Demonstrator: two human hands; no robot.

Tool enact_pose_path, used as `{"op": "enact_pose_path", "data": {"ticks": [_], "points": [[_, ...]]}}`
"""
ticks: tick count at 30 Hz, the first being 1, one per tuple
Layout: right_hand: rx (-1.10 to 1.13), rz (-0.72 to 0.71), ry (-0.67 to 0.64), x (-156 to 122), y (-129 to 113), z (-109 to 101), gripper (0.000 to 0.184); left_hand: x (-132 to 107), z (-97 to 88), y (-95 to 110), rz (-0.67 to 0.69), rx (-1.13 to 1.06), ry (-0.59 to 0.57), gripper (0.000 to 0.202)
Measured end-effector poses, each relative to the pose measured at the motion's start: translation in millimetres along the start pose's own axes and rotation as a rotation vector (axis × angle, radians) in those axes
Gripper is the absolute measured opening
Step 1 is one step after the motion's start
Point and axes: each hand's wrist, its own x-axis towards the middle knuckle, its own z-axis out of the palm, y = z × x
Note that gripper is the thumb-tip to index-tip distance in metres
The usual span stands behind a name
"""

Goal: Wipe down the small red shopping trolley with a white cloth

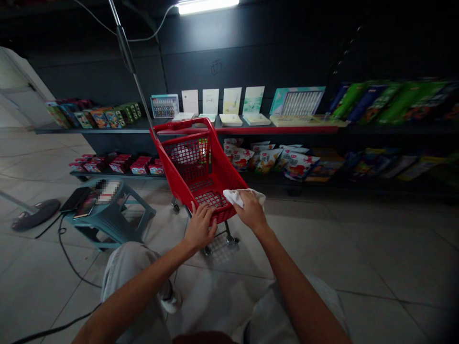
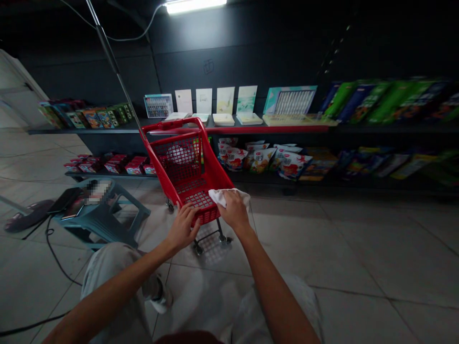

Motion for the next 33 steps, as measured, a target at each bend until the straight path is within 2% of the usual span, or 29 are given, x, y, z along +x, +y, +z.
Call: {"op": "enact_pose_path", "data": {"ticks": [7,11,17,21,25,29,33], "points": [[0.07,0.028,-0.022,-3.3,2.3,-7.9,0.026,-12.7,-10.1,-4.3,-0.015,-0.057,0.013,0.037],[0.132,-0.061,-0.003,-6.9,9.0,-14.1,0.033,-17.4,-20.0,-11.5,-0.006,-0.111,0.036,0.037],[0.185,-0.184,-0.013,-7.9,10.8,-19.5,0.032,-21.7,-37.0,-35.8,0.034,-0.163,0.082,0.033],[0.19,-0.221,-0.011,-5.6,6.3,-16.3,0.029,-22.3,-50.3,-54.3,0.1,-0.227,0.164,0.024],[0.221,-0.248,-0.005,-2.1,-0.6,-10.5,0.027,-23.7,-63.3,-65.5,0.107,-0.253,0.21,0.025],[0.237,-0.262,0.013,0.3,-5.8,-7.9,0.031,-30.1,-70.0,-69.4,0.112,-0.282,0.236,0.028],[0.257,-0.258,0.027,0.9,-8.8,-9.0,0.031,-37.2,-68.9,-64.0,0.097,-0.292,0.245,0.031]]}}
